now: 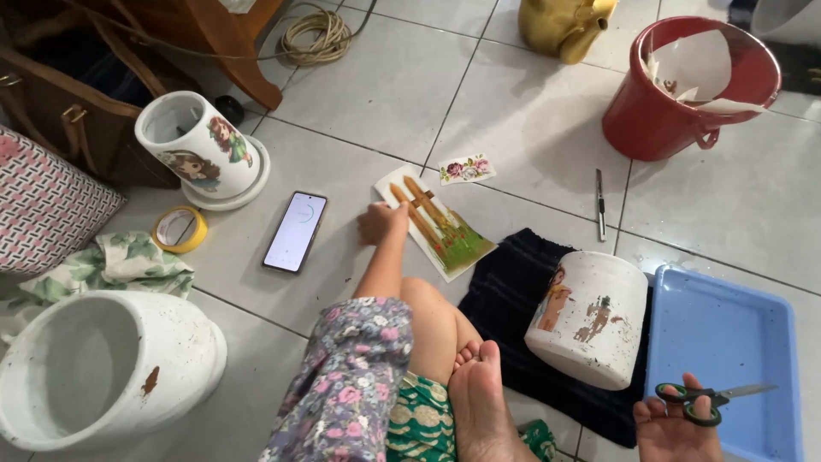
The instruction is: Cutting a fence-shaped water-slide decal from a sheet and placing it in a tray of water to soak.
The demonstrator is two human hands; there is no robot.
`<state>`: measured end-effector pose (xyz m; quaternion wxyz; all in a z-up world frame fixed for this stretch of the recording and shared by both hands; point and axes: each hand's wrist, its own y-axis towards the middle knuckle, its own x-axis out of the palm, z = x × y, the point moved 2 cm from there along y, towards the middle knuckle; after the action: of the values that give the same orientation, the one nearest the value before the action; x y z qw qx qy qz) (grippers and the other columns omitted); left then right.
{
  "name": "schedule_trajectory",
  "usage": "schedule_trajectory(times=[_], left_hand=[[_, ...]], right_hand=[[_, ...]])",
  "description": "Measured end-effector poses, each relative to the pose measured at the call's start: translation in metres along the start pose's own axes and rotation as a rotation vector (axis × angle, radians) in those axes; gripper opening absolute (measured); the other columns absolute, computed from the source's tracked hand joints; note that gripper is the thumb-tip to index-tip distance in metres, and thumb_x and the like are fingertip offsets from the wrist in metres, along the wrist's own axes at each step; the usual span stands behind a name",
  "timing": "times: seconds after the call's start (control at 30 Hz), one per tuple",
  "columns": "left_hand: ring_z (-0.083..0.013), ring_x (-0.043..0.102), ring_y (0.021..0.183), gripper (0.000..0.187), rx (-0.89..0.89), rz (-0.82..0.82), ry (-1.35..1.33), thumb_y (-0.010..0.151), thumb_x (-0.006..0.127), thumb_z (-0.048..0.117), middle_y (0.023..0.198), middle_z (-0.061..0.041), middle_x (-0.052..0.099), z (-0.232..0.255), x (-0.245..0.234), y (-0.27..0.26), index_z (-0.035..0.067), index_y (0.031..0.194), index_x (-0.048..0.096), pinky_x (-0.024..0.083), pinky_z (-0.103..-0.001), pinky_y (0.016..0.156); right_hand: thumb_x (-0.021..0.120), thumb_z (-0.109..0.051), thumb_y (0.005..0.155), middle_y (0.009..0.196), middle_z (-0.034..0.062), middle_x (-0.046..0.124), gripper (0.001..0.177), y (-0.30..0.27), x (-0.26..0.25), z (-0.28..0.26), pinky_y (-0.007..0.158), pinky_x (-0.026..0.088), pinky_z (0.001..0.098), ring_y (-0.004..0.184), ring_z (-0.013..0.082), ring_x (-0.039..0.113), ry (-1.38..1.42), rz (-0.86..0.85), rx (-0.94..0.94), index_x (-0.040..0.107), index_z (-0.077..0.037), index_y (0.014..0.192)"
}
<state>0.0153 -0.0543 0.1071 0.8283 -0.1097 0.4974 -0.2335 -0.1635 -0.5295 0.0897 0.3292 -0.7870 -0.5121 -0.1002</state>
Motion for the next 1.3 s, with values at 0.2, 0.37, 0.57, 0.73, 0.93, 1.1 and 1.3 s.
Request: schedule_trajectory(times=[0.2,0.37,0.57,0.73,0.93,1.1,1.3], left_hand=[[-0.0241,0.064,0.088,0.013,0.208,0.007,-0.286,0.082,0.057,0.019,0.098,-0.003,0.064,0.012,0.038,0.002,0.020,0.095,0.060,0.049,-0.039,0.073],[-0.0250,0.066,0.085,0.014,0.701,0.151,-0.561,0.084,0.054,0.025,0.091,-0.002,0.069,0.016,-0.003,-0.062,0.017,0.095,0.055,0.046,-0.039,0.075],[-0.0081,0.054,0.058,0.022,0.845,-0.178,-0.928,0.088,0.054,0.024,0.082,-0.002,0.062,0.002,-0.092,-0.185,0.008,0.102,0.053,0.045,-0.024,0.052],[-0.0016,0.035,0.050,0.029,0.794,-0.714,-0.741,0.085,0.062,0.024,0.067,0.006,0.050,-0.025,-0.113,-0.265,0.007,0.108,0.062,0.035,-0.017,0.044],[-0.0039,0.058,0.066,0.026,0.883,-0.918,-0.572,0.082,0.065,0.022,0.074,0.001,0.067,-0.049,-0.076,-0.315,0.011,0.105,0.066,0.050,-0.018,0.064],[-0.0027,0.058,0.059,0.023,0.853,-1.038,-0.547,0.080,0.069,0.016,0.075,-0.002,0.071,-0.062,-0.052,-0.343,0.012,0.103,0.068,0.049,-0.016,0.053],[-0.0015,0.054,0.059,0.022,0.892,-1.146,-0.488,0.087,0.062,0.020,0.075,-0.003,0.070,-0.062,-0.045,-0.352,0.011,0.106,0.070,0.049,-0.019,0.053]], right_hand=[[0.064,-0.047,0.085,0.092,-0.0107,0.058,0.035,0.003,0.000,-0.003,0.070,0.039,0.0237,0.072,0.0053,0.046,-0.010,0.020,-0.004,0.060,-0.029,0.115],[0.063,-0.043,0.089,0.096,-0.0049,0.058,0.038,0.011,-0.004,0.001,0.071,0.041,0.0249,0.073,0.0070,0.048,0.026,-0.115,-0.031,0.058,-0.024,0.121],[0.065,-0.027,0.086,0.102,0.0104,0.065,0.049,-0.010,0.019,-0.004,0.072,0.051,0.0261,0.069,0.0130,0.062,-0.062,-0.240,-0.219,0.052,-0.008,0.128],[0.054,-0.033,0.091,0.080,0.0090,0.056,0.053,-0.034,0.035,-0.009,0.073,0.044,0.0276,0.070,0.0170,0.054,-0.211,-0.398,-0.323,0.044,0.006,0.126],[0.070,-0.049,0.077,0.085,0.0127,0.060,0.062,-0.061,0.059,-0.038,0.075,0.046,0.0336,0.080,0.0218,0.060,-0.144,-0.652,-0.175,0.051,-0.001,0.112],[0.072,-0.008,0.072,0.080,0.0104,0.059,0.038,-0.063,0.050,-0.043,0.068,0.049,0.0278,0.070,0.0181,0.060,-0.084,-0.428,-0.280,0.053,0.000,0.103],[0.064,0.007,0.076,0.079,0.0086,0.057,0.028,-0.050,0.030,-0.050,0.071,0.049,0.0286,0.073,0.0169,0.059,0.166,-0.302,-0.404,0.052,-0.001,0.100]])
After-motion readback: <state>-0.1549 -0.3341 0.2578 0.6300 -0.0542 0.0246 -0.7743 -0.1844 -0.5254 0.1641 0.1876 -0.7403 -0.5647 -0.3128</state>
